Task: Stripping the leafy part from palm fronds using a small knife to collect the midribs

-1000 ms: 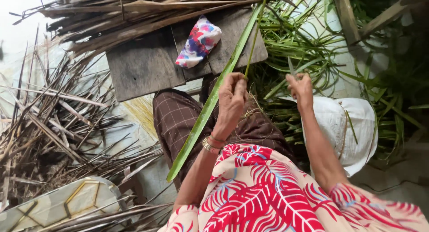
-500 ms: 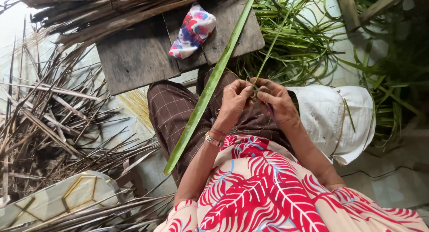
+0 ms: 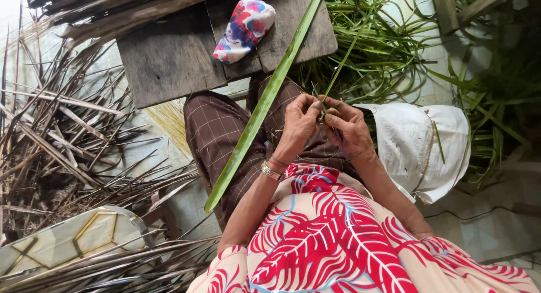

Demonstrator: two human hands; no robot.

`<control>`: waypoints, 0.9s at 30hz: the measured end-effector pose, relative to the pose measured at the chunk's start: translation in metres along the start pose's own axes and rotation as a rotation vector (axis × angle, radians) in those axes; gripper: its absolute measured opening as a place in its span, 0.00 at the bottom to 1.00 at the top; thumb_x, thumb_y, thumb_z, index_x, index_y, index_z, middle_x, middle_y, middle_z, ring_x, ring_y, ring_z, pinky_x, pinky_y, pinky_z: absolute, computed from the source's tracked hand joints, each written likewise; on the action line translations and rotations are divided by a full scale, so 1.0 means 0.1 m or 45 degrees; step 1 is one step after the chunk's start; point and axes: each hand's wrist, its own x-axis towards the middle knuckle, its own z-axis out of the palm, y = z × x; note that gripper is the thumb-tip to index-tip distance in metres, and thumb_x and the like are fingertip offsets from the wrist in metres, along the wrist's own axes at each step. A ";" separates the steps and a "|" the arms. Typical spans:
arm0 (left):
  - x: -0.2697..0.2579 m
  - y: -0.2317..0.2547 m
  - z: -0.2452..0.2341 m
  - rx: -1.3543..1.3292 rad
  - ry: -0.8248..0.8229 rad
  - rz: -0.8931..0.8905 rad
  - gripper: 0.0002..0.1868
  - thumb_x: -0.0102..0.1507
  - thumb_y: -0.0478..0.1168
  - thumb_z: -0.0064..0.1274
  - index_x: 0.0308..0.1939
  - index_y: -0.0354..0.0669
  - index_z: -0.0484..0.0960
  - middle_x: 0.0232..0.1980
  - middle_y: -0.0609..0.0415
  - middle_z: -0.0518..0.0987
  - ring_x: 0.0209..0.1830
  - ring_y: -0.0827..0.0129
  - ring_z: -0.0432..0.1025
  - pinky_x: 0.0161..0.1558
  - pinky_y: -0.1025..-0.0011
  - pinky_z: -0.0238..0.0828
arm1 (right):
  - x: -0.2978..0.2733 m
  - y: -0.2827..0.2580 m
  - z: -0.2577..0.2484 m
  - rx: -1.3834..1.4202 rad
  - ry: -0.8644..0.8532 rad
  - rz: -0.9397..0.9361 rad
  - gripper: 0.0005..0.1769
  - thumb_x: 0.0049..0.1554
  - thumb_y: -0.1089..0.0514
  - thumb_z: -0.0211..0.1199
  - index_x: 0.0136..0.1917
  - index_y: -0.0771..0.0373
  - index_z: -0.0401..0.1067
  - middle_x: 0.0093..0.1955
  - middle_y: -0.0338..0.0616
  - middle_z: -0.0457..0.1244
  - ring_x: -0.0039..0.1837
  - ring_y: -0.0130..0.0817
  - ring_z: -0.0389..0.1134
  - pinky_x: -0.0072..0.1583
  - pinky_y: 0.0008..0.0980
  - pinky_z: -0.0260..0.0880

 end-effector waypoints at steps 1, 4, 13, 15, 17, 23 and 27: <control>-0.04 0.04 0.02 0.043 0.012 0.082 0.05 0.66 0.35 0.53 0.37 0.40 0.83 0.31 0.53 0.75 0.33 0.72 0.67 0.27 0.71 0.68 | 0.00 0.03 -0.01 0.008 0.020 -0.017 0.19 0.59 0.69 0.62 0.64 0.71 0.72 0.33 0.47 0.62 0.18 0.32 0.56 0.19 0.25 0.54; -0.04 0.01 0.00 0.069 0.007 0.119 0.04 0.65 0.35 0.53 0.37 0.42 0.83 0.30 0.56 0.75 0.34 0.74 0.67 0.32 0.71 0.68 | 0.06 0.16 -0.13 0.038 0.073 -0.053 0.18 0.59 0.71 0.63 0.62 0.72 0.73 0.30 0.54 0.61 0.17 0.38 0.56 0.18 0.29 0.52; -0.15 -0.15 -0.19 0.077 -0.145 0.060 0.04 0.64 0.37 0.55 0.36 0.43 0.83 0.28 0.56 0.75 0.29 0.75 0.67 0.28 0.74 0.66 | 0.31 0.10 -0.37 0.146 0.139 0.036 0.18 0.62 0.65 0.61 0.66 0.65 0.73 0.35 0.52 0.62 0.24 0.33 0.59 0.22 0.29 0.56; -0.20 -0.16 -0.28 0.092 -0.167 0.046 0.03 0.63 0.37 0.55 0.35 0.43 0.83 0.27 0.55 0.75 0.28 0.74 0.67 0.27 0.74 0.66 | 0.36 0.09 -0.47 0.169 0.131 0.055 0.18 0.63 0.65 0.60 0.66 0.64 0.74 0.35 0.52 0.62 0.25 0.33 0.58 0.23 0.29 0.57; -0.24 -0.14 -0.40 0.106 -0.187 0.035 0.03 0.63 0.37 0.56 0.35 0.43 0.83 0.26 0.54 0.75 0.27 0.74 0.67 0.27 0.73 0.66 | 0.40 0.10 -0.55 0.191 0.120 0.073 0.17 0.63 0.65 0.60 0.66 0.64 0.74 0.35 0.51 0.62 0.25 0.34 0.58 0.23 0.28 0.58; -0.48 0.01 -0.83 0.177 -0.293 -0.028 0.04 0.63 0.36 0.55 0.35 0.40 0.83 0.26 0.53 0.74 0.27 0.73 0.68 0.26 0.74 0.67 | 0.49 0.14 -0.66 0.249 0.211 0.089 0.16 0.63 0.64 0.61 0.65 0.61 0.75 0.36 0.53 0.62 0.26 0.36 0.59 0.23 0.31 0.56; -0.65 0.13 -1.10 0.181 -0.295 -0.130 0.05 0.63 0.35 0.53 0.35 0.38 0.81 0.24 0.56 0.71 0.19 0.77 0.65 0.16 0.82 0.60 | 0.56 0.13 -0.75 0.232 0.279 0.106 0.16 0.63 0.62 0.62 0.64 0.59 0.75 0.37 0.51 0.63 0.26 0.35 0.59 0.23 0.30 0.55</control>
